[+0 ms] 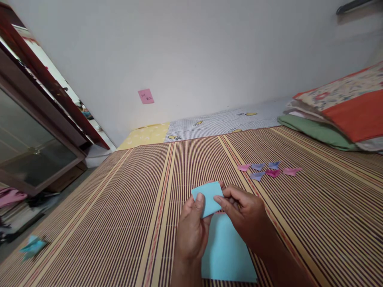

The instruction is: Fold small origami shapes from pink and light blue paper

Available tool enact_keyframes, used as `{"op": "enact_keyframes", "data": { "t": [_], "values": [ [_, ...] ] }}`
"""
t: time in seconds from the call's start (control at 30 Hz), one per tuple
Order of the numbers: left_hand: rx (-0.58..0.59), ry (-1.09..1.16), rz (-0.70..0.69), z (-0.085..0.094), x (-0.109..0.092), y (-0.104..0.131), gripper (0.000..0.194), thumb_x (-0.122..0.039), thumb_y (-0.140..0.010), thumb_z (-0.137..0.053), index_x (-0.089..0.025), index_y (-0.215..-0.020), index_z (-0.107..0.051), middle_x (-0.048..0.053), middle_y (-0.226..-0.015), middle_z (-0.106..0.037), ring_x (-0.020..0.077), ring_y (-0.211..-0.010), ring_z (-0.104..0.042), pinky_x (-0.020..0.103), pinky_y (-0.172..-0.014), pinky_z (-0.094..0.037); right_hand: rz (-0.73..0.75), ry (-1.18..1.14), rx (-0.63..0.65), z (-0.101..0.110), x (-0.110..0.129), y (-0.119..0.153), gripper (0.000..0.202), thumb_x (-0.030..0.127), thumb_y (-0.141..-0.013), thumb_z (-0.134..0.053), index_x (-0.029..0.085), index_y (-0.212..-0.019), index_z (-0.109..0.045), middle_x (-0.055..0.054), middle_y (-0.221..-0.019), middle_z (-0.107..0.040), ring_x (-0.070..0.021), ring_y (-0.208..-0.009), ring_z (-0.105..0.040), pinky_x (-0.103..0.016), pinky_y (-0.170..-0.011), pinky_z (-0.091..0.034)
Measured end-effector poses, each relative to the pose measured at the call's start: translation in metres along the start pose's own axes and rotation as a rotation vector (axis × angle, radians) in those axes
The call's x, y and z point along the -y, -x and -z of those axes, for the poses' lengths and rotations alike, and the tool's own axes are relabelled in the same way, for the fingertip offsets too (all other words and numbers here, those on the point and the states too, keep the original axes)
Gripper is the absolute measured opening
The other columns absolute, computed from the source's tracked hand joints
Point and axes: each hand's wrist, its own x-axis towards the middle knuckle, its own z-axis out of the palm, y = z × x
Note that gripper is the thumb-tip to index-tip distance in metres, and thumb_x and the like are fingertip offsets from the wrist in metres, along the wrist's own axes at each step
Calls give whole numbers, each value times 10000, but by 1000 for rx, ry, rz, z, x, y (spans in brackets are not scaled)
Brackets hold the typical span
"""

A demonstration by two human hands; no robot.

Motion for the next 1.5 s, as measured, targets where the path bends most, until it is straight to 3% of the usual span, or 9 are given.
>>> {"op": "enact_keyframes", "data": {
  "t": [0.63, 1.5],
  "values": [
    [3, -14, -8, 1, 5, -3, 420, -461, -821, -791, -99, -1034, -779, 176, -1054, -795, 336, -1174, -682, 458, -1062, -489, -62, -38, -37, -3, -4, 2, 242, 262, -915, -625, 203, -682, -595, 49, -599, -492, -120, -527, -443, -243, -506, -357],
    [16, -22, -17, -2, 7, -2, 327, -376, -870, -754, -96, -1034, -785, 184, -1100, -784, 344, -1206, -665, 453, -1064, -491, -88, -26, -44, -4, -4, 2, 259, 282, -918, -630, 207, -676, -580, 43, -607, -507, -125, -530, -461, -242, -516, -388]
  ]
}}
